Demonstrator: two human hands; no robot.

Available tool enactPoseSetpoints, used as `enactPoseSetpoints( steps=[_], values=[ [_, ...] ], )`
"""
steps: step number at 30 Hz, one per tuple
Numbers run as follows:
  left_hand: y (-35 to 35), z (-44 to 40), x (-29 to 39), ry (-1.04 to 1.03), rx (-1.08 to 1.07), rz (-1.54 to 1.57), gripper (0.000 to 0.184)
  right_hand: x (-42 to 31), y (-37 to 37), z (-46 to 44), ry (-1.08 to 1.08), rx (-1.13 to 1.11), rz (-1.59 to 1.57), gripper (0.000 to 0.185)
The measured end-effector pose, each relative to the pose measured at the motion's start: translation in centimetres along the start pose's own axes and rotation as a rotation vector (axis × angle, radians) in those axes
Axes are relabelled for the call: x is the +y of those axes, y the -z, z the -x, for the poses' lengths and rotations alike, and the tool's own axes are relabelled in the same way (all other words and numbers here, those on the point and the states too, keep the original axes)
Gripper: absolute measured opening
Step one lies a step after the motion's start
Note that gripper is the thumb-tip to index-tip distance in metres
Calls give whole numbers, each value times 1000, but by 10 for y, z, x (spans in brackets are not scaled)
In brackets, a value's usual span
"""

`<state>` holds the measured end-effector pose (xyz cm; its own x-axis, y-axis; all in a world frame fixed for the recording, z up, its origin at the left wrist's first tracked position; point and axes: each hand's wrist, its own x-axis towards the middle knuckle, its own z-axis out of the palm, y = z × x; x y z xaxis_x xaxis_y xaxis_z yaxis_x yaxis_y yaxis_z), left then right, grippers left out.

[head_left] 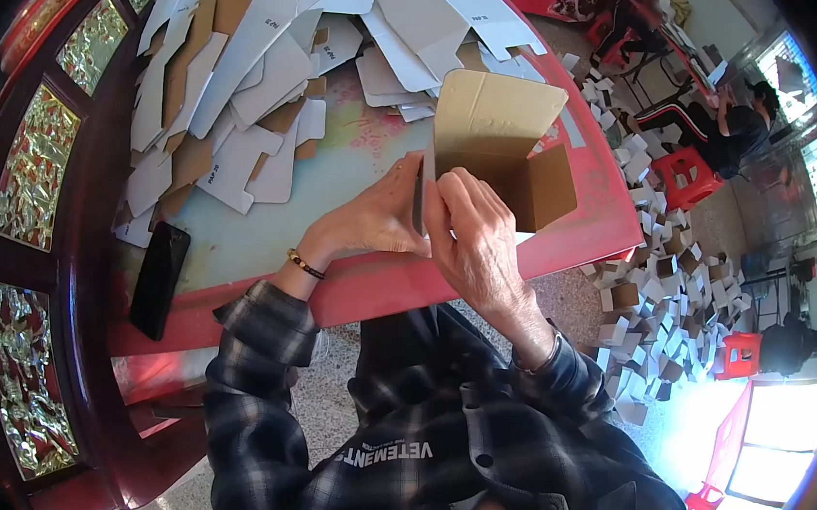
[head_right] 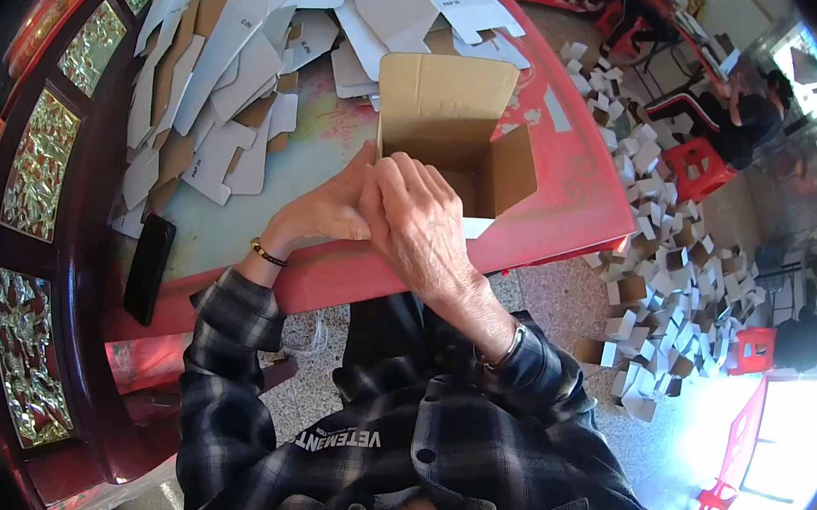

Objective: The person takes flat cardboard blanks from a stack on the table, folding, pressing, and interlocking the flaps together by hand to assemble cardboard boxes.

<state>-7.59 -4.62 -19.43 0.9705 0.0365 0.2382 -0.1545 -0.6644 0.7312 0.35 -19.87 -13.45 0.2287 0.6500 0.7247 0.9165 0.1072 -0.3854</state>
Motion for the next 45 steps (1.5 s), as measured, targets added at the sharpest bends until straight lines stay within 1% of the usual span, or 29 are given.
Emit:
enactPoseSetpoints(
  steps=[1, 6, 7, 9, 13, 15, 17, 19, 20, 21, 22, 23, 24, 27, 30, 32, 33, 36, 37, 43, 45],
  values=[
    [1, 0, 2, -21, 7, -2, 92, -1, 0, 0, -17, -1, -16, 18],
    [0, 0, 13, 80, 43, 133, 89, 1, 3, 9, -106, -45, -47, 19],
    [0, 0, 15, 110, 42, 157, 89, 1, 4, 8, -92, -43, -36, 19],
    [-1, 0, 10, 69, 49, 69, 86, 0, 5, 7, -65, -40, -14, 19],
    [0, 4, 5, -36, 23, -137, 78, 0, 1, 4, 66, -26, 141, 16],
    [-1, 8, 3, -11, 11, 23, 76, -7, 1, -1, 104, -74, 190, 15],
    [0, 13, 2, -30, 13, 85, 77, -13, 2, -5, 123, -107, 219, 15],
    [2, 13, 6, -98, 32, 49, 81, -15, 15, -5, 69, -185, 190, 13],
    [3, 11, 9, -50, 38, 6, 83, -13, 23, -4, 45, -224, 177, 12],
    [3, 9, 16, -1, 44, -36, 84, -9, 30, 1, 1, -185, 70, 7],
    [3, 6, 20, 47, 51, -74, 86, -10, 41, 1, 42, -169, 51, 15],
    [2, 4, 21, 57, 76, -80, 92, -10, 49, 6, -35, -191, 64, 20],
    [1, 4, 20, 44, 87, -75, 94, -9, 55, 12, -117, -210, 77, 25],
    [-2, 4, 17, 32, 104, -51, 97, -3, 61, 20, -26, -248, 172, 35],
    [-5, 4, 13, 54, 106, -53, 100, 3, 45, 42, -36, -322, 180, 35],
    [-6, 2, 8, 39, 115, -119, 101, 7, 30, 50, -60, -230, 197, 29],
    [-4, 2, 10, 45, 76, -114, 104, 8, 28, 51, -66, -224, 183, 28],
    [0, 2, 17, 66, 77, -17, 106, 15, 24, 54, -59, -192, 164, 25],
    [1, 3, 22, 103, 71, 5, 110, 16, 23, 55, -46, -171, 162, 24],
    [15, 12, 2, 158, -23, 126, 117, 22, 20, 58, 8, -131, 171, 26],
    [20, 15, -1, 176, -54, 60, 116, 25, 18, 60, 26, -121, 184, 27]
  ],
)
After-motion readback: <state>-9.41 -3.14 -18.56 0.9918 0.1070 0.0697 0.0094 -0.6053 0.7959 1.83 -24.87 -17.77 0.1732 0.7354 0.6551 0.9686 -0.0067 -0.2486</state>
